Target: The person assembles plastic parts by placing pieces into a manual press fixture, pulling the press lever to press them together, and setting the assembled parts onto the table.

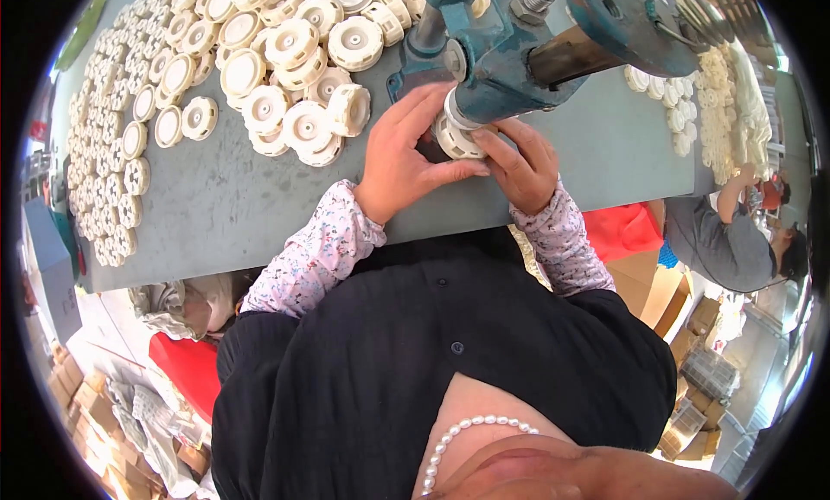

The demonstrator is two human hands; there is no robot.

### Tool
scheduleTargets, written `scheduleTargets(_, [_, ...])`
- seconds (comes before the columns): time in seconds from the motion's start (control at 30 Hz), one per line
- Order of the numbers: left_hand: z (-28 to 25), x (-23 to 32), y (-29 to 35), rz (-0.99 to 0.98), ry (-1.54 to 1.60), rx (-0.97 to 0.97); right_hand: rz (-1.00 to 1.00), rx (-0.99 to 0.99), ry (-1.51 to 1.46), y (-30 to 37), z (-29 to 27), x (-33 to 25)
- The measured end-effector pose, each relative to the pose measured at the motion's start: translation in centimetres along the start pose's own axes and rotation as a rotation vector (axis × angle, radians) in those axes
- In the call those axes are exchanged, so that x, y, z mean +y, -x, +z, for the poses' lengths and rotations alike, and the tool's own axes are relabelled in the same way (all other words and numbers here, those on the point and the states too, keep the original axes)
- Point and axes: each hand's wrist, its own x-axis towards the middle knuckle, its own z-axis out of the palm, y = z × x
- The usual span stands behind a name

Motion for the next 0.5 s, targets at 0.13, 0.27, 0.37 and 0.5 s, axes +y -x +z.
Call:
scheduleTargets(0.13, [0.0,-0.6,-0.7,0.128,-0.056,0.092,0.128,0.107,-0.092,0.8,1.1,-0.1])
scheduleTargets(0.27, [-0.7,-1.3,-1.2,0.195,-0.287,0.147,0.158,0.114,-0.109,0.0,0.7,0.0])
scheduleTargets(0.37, [-0.5,-1.8,-0.9,0.165,-0.277,0.119,0.307,0.284,-0.165,-0.9,-1.2,1.7])
scheduleTargets(0.5, [-1.2,-2.4,-1.7,0.214,-0.266,0.020,0.375,0.584,-0.075,-8.9,-7.1,4.4])
